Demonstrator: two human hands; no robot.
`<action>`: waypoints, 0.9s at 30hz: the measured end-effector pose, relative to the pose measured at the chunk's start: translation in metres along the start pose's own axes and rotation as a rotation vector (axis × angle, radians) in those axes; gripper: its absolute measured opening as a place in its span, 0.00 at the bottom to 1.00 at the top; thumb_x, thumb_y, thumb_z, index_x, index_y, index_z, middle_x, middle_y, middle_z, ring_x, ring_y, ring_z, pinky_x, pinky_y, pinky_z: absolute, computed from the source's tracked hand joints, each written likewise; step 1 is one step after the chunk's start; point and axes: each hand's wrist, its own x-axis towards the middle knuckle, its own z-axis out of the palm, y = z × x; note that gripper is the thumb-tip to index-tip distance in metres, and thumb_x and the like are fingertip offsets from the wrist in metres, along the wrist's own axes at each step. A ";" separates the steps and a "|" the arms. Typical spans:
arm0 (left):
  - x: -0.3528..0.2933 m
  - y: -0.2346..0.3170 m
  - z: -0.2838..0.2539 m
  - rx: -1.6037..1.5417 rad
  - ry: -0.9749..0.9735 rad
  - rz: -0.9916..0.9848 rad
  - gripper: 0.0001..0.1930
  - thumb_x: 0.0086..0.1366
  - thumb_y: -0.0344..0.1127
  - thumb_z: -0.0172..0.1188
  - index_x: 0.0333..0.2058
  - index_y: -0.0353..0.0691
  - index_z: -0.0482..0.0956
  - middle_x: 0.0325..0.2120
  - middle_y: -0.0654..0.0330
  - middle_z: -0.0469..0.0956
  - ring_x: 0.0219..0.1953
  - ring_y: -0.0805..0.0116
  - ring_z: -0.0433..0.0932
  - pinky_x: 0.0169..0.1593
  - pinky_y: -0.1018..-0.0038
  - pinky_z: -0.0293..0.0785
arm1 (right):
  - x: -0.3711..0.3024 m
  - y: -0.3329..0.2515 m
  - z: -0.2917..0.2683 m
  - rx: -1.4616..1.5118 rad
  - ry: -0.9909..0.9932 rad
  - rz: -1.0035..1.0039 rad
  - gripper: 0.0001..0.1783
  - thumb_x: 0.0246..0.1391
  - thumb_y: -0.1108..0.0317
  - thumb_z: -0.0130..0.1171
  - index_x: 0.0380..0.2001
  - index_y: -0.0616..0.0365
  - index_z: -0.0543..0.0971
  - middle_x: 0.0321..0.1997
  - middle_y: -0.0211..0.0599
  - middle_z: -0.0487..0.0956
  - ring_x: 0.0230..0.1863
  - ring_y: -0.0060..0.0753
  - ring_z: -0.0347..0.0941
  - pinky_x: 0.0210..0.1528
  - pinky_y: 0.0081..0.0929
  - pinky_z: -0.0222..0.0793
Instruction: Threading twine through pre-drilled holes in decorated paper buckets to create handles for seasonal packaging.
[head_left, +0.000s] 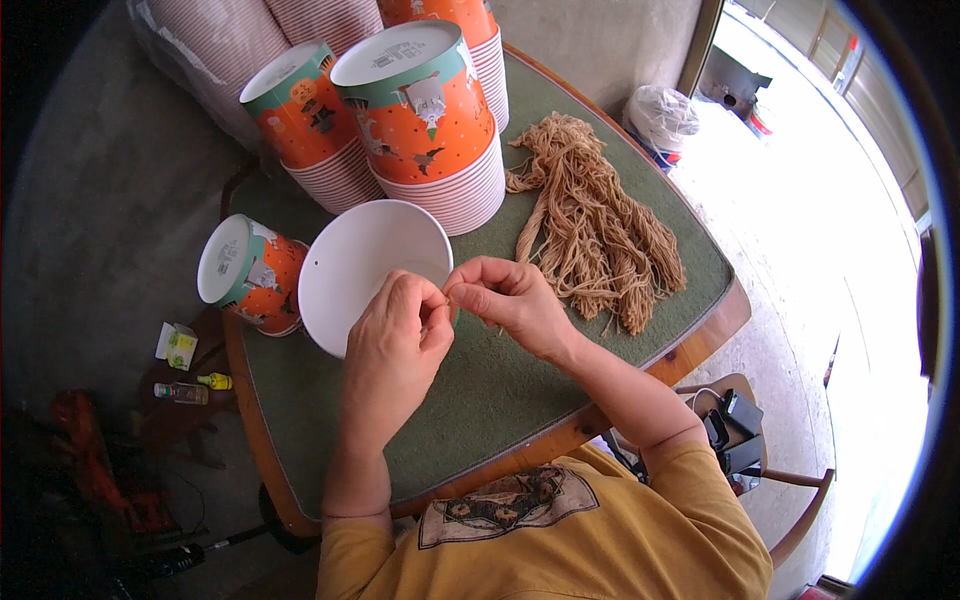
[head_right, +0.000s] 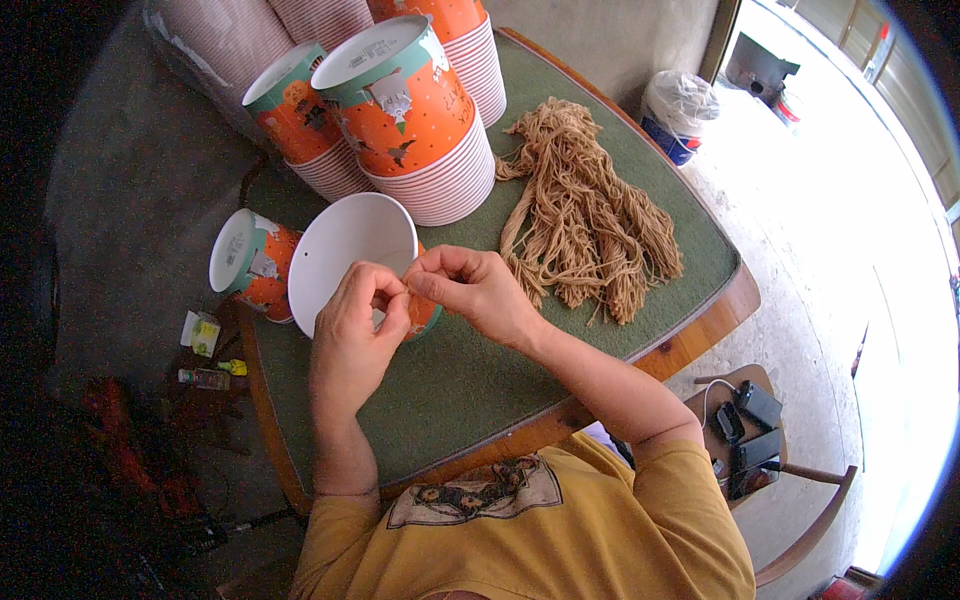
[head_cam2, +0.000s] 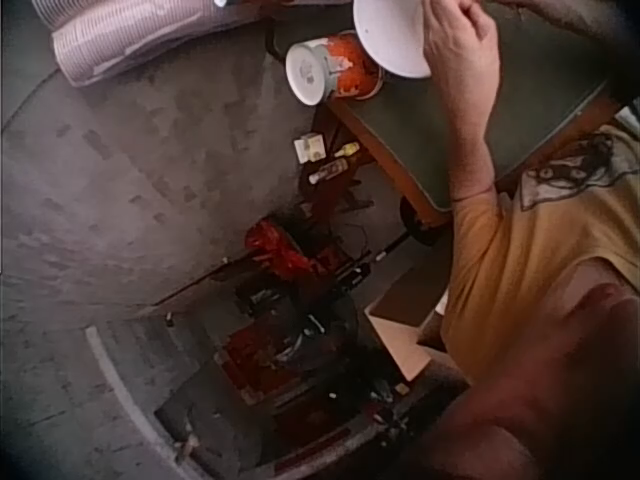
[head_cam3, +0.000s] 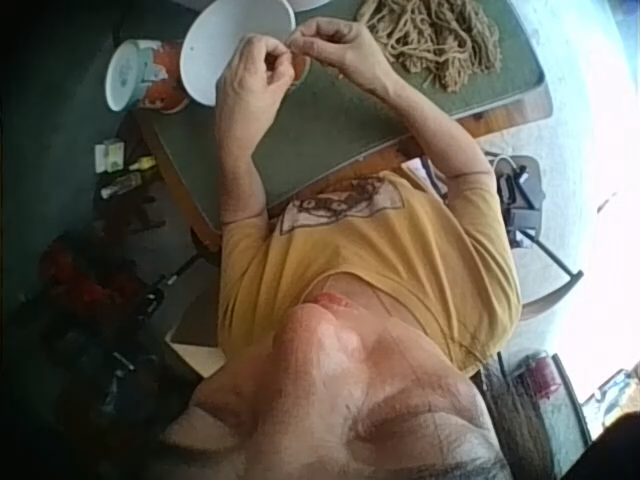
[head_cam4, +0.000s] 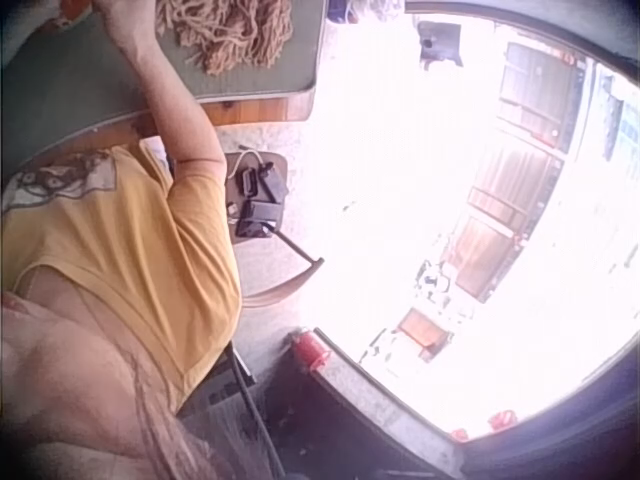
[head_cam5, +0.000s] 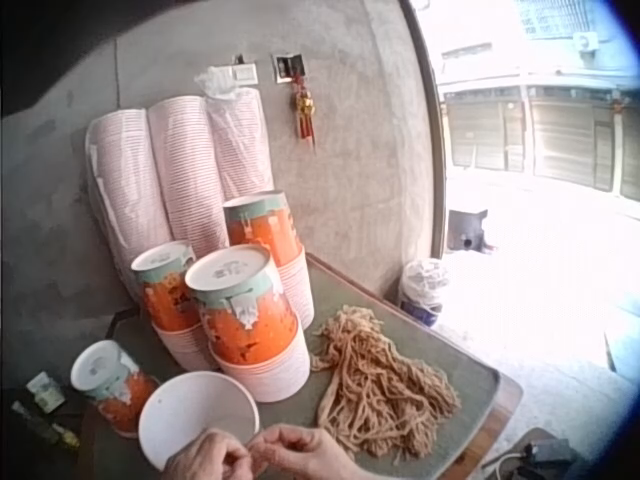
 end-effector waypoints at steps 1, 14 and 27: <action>-0.001 -0.001 0.000 0.000 0.000 0.000 0.08 0.57 0.21 0.57 0.34 0.36 0.69 0.29 0.56 0.73 0.30 0.61 0.77 0.36 0.68 0.74 | 0.000 0.000 0.000 0.000 0.000 0.000 0.11 0.61 0.63 0.58 0.39 0.60 0.79 0.33 0.22 0.78 0.34 0.11 0.70 0.37 0.14 0.66; -0.004 0.003 0.004 0.063 0.014 -0.038 0.13 0.59 0.30 0.63 0.36 0.36 0.67 0.30 0.55 0.74 0.30 0.61 0.78 0.36 0.66 0.74 | 0.001 0.004 0.002 0.053 0.015 0.020 0.11 0.60 0.60 0.58 0.37 0.57 0.79 0.29 0.19 0.76 0.27 0.10 0.65 0.30 0.12 0.60; -0.011 0.007 0.020 0.113 0.193 -0.041 0.08 0.61 0.27 0.59 0.35 0.35 0.68 0.29 0.54 0.73 0.30 0.59 0.77 0.35 0.65 0.73 | -0.001 0.012 0.006 0.217 0.054 0.081 0.12 0.60 0.59 0.59 0.38 0.55 0.80 0.30 0.17 0.77 0.26 0.07 0.62 0.27 0.10 0.56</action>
